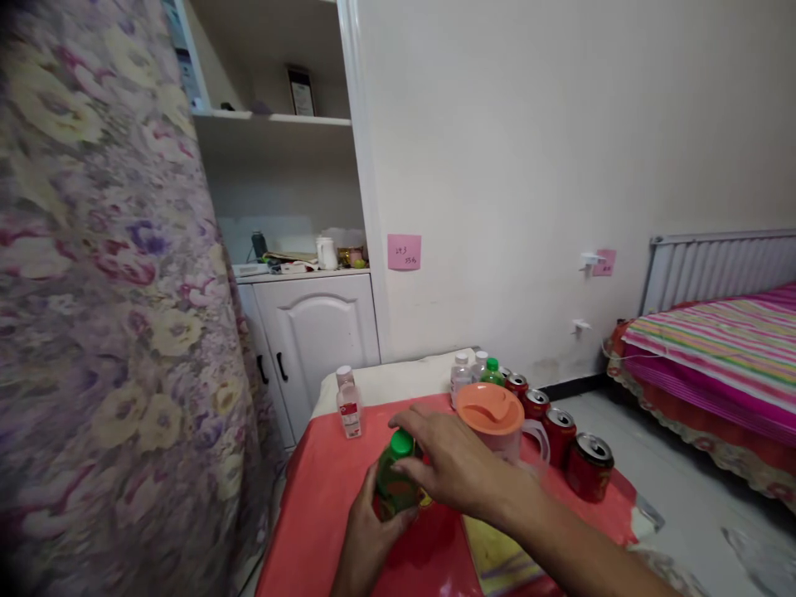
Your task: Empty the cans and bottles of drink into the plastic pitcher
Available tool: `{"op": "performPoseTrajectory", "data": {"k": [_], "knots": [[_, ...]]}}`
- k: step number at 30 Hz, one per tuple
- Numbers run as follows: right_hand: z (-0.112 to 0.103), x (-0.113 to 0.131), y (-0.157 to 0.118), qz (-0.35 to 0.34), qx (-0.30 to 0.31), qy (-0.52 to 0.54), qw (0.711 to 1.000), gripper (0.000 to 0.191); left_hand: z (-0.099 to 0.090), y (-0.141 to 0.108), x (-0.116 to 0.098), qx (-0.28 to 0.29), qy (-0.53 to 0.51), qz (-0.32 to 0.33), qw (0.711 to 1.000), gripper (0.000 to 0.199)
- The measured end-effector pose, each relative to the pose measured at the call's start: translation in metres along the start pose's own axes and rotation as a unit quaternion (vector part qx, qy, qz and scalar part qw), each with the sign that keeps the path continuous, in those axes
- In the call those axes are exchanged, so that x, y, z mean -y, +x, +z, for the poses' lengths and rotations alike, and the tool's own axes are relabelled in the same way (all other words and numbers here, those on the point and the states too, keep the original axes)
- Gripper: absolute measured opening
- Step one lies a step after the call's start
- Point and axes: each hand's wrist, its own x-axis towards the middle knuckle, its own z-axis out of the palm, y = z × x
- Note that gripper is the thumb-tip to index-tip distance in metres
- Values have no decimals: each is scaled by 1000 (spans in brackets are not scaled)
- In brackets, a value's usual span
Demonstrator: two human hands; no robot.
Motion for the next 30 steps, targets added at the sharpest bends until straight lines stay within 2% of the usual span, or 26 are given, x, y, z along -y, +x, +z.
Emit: {"op": "performPoseTrajectory", "data": {"k": [2,7,13,17,21,26,30], "knots": [[9,-8,-16,20,-53,46,997,40,1,0,0,-5,20,14,1000,70],[39,-22,-55,91,-145,112,979,35,3,-5,3,0,143,114,983,53],[57,-30,-75,158,-200,104,962,30,-1,-9,26,-32,302,243,921,61],[61,-33,-79,196,-204,94,954,32,-5,-10,26,-29,355,296,886,60],[63,-32,-81,176,-228,85,954,31,-5,-11,22,-11,365,295,883,59],[61,-35,-84,124,-237,83,960,23,-3,-10,26,13,344,262,902,62],[58,-42,-90,55,-234,66,968,24,0,-8,27,39,307,217,926,64]]}}
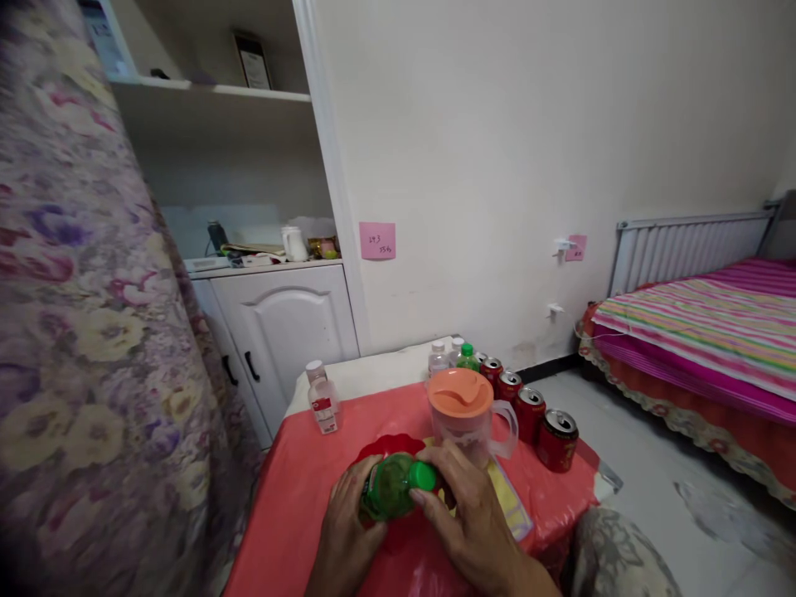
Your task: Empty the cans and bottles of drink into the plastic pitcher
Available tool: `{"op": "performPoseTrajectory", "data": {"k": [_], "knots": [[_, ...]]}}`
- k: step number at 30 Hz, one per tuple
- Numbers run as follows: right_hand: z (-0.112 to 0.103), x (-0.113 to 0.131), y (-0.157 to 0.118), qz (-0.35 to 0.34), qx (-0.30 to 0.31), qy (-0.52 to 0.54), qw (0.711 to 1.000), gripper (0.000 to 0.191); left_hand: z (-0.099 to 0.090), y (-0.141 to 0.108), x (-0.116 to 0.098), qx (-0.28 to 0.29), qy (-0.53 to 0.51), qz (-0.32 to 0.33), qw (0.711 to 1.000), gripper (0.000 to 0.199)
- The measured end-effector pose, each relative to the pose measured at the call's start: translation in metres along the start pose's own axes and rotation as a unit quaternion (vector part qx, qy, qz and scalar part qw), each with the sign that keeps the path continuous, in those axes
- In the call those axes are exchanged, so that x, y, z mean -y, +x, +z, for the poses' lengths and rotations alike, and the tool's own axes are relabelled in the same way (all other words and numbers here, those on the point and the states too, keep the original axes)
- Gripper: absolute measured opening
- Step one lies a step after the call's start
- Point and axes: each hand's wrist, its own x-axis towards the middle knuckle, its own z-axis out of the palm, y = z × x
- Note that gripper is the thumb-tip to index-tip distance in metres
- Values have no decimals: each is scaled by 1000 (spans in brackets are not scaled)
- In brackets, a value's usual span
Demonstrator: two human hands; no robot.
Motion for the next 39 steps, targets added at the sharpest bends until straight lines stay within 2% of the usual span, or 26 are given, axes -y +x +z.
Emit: {"op": "performPoseTrajectory", "data": {"k": [3,7,10,13,15,19,22,25,28,33,36,39], "knots": [[-7,-2,0,-20,26,-1,999,29,0,2,-2,13,-37,-33,999,62],[-10,0,3,8,75,6,997,37,-1,3,-1,15,-64,-54,996,62],[-7,1,4,66,56,9,996,41,1,3,1,13,-56,-55,997,63],[-4,-1,3,96,34,2,995,25,2,3,3,13,-45,-47,998,64],[-5,-2,3,72,41,11,997,21,2,3,3,13,-42,-43,998,65],[-8,-1,2,21,68,70,995,35,1,4,4,13,-45,-48,998,64],[-7,-1,4,39,65,90,993,40,1,3,4,9,-47,-45,998,64],[-6,0,6,59,45,81,994,33,3,3,5,5,-45,-43,998,63],[-7,1,8,22,48,80,995,28,5,3,6,2,-50,-49,998,63],[-11,1,5,-33,52,81,995,40,7,1,9,7,-65,-42,997,65],[-10,0,3,-28,44,78,996,40,6,1,10,0,-65,-40,997,64],[-7,0,4,11,23,72,997,40,5,2,9,1,-68,-44,997,65]]}}
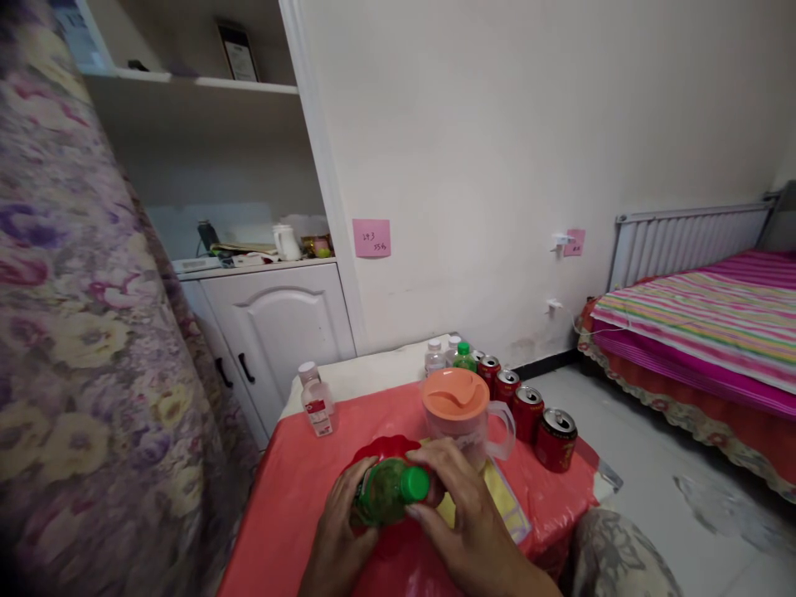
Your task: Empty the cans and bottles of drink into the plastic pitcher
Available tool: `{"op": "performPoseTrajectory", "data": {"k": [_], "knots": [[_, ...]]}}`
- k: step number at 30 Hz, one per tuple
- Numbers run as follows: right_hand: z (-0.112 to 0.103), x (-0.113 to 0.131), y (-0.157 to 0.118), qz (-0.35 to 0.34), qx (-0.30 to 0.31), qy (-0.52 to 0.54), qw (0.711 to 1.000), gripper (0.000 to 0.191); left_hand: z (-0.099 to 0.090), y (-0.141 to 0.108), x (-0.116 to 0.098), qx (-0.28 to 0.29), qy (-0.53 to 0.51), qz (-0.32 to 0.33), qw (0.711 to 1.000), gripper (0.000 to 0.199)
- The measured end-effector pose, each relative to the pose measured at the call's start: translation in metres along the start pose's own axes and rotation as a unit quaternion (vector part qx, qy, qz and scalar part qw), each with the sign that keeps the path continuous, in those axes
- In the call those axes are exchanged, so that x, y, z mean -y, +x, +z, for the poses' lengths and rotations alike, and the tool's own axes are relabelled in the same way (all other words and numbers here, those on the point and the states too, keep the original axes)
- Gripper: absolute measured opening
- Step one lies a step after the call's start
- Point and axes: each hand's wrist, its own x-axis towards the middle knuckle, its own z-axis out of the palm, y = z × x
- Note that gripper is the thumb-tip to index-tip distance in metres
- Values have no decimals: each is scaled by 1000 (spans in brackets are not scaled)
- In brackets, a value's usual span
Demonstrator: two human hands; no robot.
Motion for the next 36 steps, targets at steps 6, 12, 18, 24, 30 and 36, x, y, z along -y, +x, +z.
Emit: {"op": "performPoseTrajectory", "data": {"k": [6,12,18,24,30,36], "knots": [[-1,9,4,-1,4,-3,1000,27,-1,1,-5,2,-19,-9,1000,64],[-9,15,5,-52,36,-13,998,34,-1,1,-3,7,-43,-16,999,65],[-8,16,2,-43,-13,26,999,29,-4,3,-8,12,-75,-24,997,68],[-9,2,-11,79,-31,110,990,25,-11,7,-24,15,-101,-36,994,66],[20,-35,-55,254,6,310,916,33,-15,14,-34,-22,-125,-108,986,63],[7,-96,-92,308,-130,230,914,38,-16,20,-23,-39,-149,-174,973,70]]}}
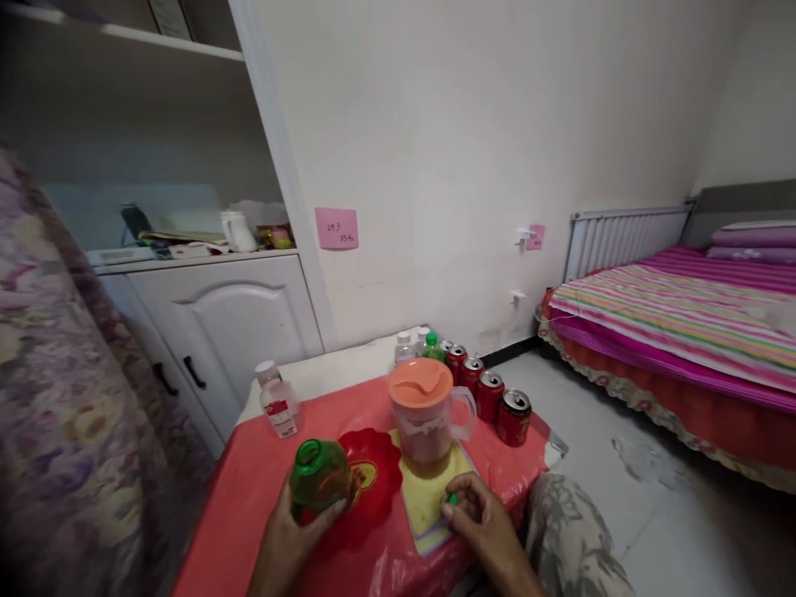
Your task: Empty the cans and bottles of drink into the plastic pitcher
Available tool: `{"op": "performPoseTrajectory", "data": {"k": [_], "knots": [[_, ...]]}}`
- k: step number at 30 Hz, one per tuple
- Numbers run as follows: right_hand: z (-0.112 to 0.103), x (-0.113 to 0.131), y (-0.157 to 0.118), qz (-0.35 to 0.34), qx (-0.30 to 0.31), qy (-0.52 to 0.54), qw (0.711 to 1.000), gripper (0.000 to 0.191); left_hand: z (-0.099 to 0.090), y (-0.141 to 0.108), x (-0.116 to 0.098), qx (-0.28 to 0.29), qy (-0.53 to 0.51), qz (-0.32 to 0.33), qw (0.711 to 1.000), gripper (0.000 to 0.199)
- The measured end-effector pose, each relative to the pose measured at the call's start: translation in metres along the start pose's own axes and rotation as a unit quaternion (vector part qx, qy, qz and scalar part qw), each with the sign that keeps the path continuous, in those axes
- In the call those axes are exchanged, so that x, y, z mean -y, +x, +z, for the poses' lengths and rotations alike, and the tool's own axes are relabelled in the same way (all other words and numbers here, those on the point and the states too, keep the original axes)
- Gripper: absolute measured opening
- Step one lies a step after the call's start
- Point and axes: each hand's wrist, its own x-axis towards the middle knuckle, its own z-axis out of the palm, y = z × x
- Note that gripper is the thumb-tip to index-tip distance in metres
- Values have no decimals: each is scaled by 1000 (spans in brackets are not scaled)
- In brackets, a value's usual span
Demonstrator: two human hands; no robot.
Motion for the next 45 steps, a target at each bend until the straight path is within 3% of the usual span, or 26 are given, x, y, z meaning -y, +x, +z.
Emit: {"op": "performPoseTrajectory", "data": {"k": [4,8,13,21,25,29,35,39,45], "knots": [[-46,-15,24,3,-66,-47,997,34,2,2,3,-4,17,-25,1000,72],[-67,-25,43,-18,-97,-140,985,31,4,1,-1,-19,21,-32,999,72],[-66,-37,55,-60,-82,-267,958,27,6,1,-10,-35,7,-35,999,69],[-68,-67,62,-68,-87,-346,932,34,6,3,-7,-18,-5,-87,996,78],[-70,-69,61,-70,-76,-366,925,38,10,3,3,11,6,-97,995,84],[-72,-67,59,-76,-78,-372,922,39,13,3,10,6,1,-84,996,79],[-77,-71,58,-81,-80,-351,929,38,12,1,-4,-10,-33,-83,996,65],[-77,-60,50,-68,-81,-289,951,38,9,-1,-11,-19,-45,-71,996,62],[-67,4,46,-46,-96,-175,979,47,9,-4,-1,19,-48,-51,997,67]]}}
